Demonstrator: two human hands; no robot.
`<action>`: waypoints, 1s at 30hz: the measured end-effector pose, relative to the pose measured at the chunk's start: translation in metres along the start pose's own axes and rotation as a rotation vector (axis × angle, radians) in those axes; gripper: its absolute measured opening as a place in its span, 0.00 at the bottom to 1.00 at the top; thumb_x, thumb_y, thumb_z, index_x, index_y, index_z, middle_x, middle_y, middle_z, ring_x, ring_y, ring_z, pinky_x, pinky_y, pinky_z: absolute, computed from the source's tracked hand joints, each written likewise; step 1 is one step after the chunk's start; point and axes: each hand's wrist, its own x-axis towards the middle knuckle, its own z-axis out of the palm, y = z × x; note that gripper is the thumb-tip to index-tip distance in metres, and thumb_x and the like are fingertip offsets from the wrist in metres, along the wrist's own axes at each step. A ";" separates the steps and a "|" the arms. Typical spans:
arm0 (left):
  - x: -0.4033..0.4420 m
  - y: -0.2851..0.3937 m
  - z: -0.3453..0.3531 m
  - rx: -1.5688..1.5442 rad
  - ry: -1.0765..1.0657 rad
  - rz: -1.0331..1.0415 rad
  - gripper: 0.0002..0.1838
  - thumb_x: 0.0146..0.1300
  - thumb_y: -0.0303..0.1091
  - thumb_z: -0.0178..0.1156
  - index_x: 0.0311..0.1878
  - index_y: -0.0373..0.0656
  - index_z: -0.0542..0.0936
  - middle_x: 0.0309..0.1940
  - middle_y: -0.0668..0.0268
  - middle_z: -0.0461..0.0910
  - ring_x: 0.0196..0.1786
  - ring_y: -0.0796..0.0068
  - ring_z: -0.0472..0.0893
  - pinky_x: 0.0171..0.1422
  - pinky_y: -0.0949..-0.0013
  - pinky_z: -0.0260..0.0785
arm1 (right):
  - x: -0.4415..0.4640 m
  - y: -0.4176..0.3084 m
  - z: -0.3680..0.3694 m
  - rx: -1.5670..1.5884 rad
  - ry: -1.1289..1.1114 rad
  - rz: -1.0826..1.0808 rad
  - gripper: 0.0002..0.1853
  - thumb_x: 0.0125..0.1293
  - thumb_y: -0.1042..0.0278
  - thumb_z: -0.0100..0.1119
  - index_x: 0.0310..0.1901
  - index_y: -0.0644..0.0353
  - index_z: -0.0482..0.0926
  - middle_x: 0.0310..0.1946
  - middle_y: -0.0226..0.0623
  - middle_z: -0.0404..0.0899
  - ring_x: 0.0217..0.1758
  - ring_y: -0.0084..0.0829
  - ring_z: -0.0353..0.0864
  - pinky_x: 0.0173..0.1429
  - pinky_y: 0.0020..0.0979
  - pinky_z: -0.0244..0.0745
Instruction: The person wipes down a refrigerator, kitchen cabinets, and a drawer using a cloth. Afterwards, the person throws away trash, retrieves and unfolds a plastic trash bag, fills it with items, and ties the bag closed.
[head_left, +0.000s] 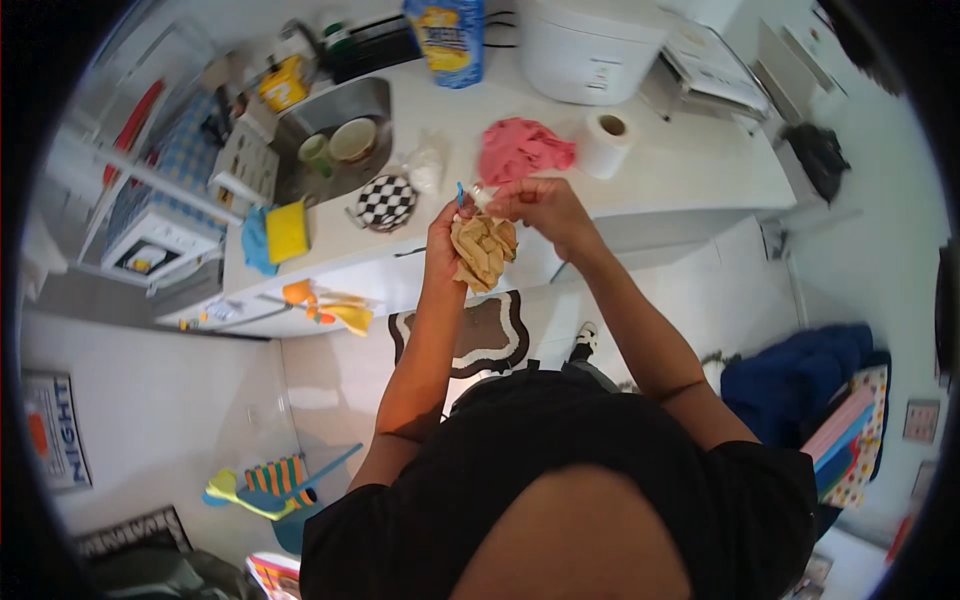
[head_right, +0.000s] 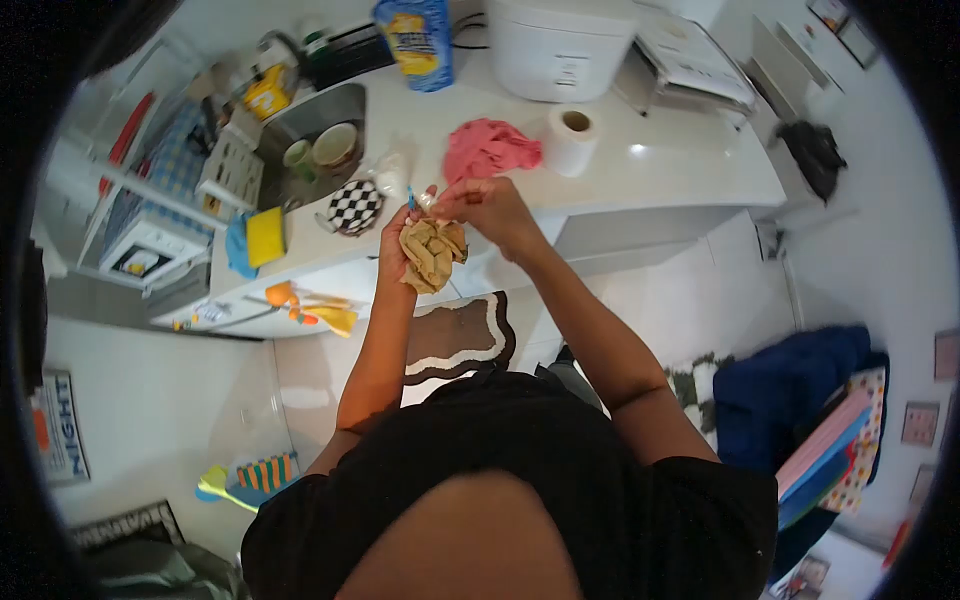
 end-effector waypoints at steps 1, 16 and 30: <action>0.005 -0.010 0.009 0.014 -0.008 -0.041 0.14 0.61 0.33 0.56 0.48 0.38 0.73 0.20 0.73 0.70 0.24 0.80 0.73 0.33 0.73 0.71 | -0.012 -0.001 -0.006 0.051 0.002 -0.005 0.08 0.53 0.68 0.67 0.32 0.62 0.82 0.26 0.30 0.81 0.25 0.19 0.73 0.31 0.19 0.65; 0.095 -0.360 0.138 0.215 -0.177 -0.504 0.16 0.61 0.31 0.56 0.52 0.37 0.73 0.21 0.74 0.69 0.27 0.79 0.73 0.36 0.73 0.70 | -0.176 -0.004 -0.288 -0.170 0.688 -0.220 0.22 0.59 0.75 0.59 0.56 0.58 0.69 0.51 0.39 0.72 0.54 0.26 0.72 0.55 0.27 0.68; 0.211 -0.722 0.246 0.347 -0.485 -0.877 0.16 0.67 0.35 0.49 0.56 0.42 0.73 0.42 0.65 0.75 0.45 0.72 0.76 0.51 0.67 0.72 | -0.289 -0.038 -0.623 -0.370 0.984 -0.204 0.30 0.59 0.84 0.49 0.64 0.51 0.65 0.62 0.44 0.66 0.64 0.36 0.67 0.64 0.29 0.63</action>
